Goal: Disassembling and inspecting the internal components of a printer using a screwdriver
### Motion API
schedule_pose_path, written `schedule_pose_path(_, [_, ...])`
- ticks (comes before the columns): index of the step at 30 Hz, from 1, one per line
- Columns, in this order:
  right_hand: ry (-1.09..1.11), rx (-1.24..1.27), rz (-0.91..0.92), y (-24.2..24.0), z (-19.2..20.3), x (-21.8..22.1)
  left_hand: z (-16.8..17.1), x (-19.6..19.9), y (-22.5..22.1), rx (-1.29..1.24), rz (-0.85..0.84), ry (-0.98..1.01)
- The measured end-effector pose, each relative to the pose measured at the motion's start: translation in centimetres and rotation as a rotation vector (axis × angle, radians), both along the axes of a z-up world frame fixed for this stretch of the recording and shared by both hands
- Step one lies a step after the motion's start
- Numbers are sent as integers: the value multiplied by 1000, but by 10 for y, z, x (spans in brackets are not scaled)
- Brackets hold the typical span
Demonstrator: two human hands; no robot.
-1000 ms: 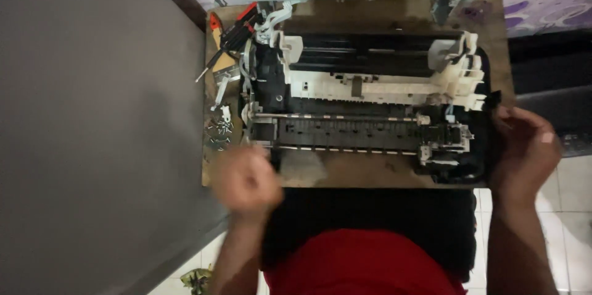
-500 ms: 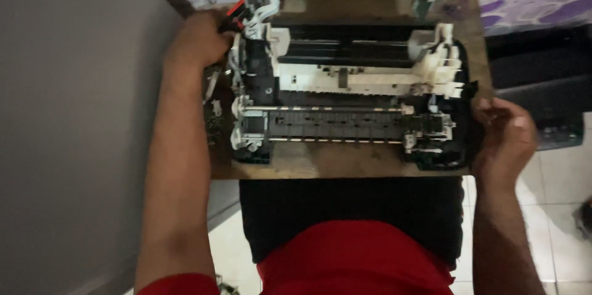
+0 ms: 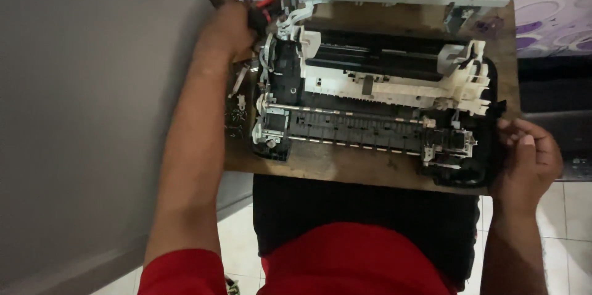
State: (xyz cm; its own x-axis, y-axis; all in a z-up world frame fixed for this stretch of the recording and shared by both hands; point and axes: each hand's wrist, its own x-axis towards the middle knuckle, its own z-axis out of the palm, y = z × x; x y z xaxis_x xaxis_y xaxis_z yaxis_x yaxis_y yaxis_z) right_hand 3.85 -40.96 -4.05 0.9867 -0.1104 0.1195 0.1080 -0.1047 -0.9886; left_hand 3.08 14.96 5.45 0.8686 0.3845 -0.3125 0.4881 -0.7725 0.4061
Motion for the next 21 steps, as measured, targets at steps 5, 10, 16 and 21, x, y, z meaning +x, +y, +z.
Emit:
schedule_pose_path(5, [-91, 35, 122, -8, -10, 1, 0, -19, 10, 166, -82, -311])
schedule_pose_path(10, [-59, 80, 94, -4, -4, -4, 18, -43, -11, 322, -67, -321])
schedule_pose_path(16, [-49, 47, 73, -5, -7, -2, 11, -50, -18, 695, 15, -462])
schedule_pose_path(21, [-71, 134, 87, -8, -13, 0, 51, -90, -57, 954, 164, -527])
